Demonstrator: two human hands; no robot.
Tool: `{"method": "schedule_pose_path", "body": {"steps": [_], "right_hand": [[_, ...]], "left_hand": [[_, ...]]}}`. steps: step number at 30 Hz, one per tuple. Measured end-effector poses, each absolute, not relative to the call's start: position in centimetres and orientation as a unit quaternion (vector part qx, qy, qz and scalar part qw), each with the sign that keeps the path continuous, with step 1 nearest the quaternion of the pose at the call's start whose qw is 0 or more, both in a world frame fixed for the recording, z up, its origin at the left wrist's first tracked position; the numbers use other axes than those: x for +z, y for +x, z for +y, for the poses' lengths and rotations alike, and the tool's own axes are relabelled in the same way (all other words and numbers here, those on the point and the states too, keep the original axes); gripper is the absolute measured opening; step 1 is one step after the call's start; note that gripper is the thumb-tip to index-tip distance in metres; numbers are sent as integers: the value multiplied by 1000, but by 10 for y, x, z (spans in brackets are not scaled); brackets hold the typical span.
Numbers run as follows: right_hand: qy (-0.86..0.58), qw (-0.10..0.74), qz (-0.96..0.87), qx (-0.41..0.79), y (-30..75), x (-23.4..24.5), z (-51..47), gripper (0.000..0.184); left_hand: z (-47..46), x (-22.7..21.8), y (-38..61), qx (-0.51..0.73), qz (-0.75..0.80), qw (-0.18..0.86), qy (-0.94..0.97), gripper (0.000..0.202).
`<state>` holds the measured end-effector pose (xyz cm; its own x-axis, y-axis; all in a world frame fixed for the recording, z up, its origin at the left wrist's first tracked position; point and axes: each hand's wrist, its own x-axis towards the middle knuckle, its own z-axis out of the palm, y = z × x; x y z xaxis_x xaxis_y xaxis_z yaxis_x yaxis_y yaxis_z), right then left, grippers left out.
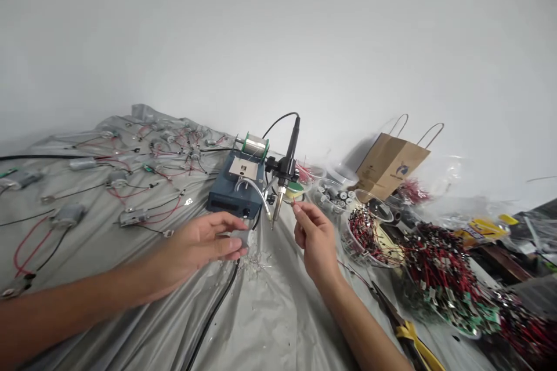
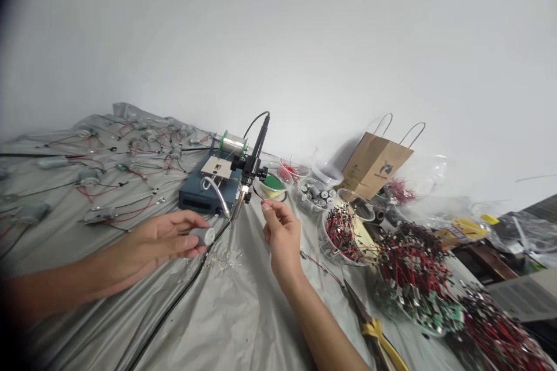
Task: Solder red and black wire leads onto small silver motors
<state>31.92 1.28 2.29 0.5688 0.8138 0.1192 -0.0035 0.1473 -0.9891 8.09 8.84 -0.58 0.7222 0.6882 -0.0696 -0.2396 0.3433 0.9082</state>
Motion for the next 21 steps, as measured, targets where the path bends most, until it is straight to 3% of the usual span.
{"method": "schedule_pose_path", "body": {"steps": [13, 21], "right_hand": [[-577, 618, -406, 347, 301, 29, -2, 27], [-574, 613, -421, 343, 290, 32, -10, 32]], "left_hand": [[88, -14, 84, 306, 251, 761, 513, 41], [87, -3, 85, 301, 276, 777, 480, 44]]}}
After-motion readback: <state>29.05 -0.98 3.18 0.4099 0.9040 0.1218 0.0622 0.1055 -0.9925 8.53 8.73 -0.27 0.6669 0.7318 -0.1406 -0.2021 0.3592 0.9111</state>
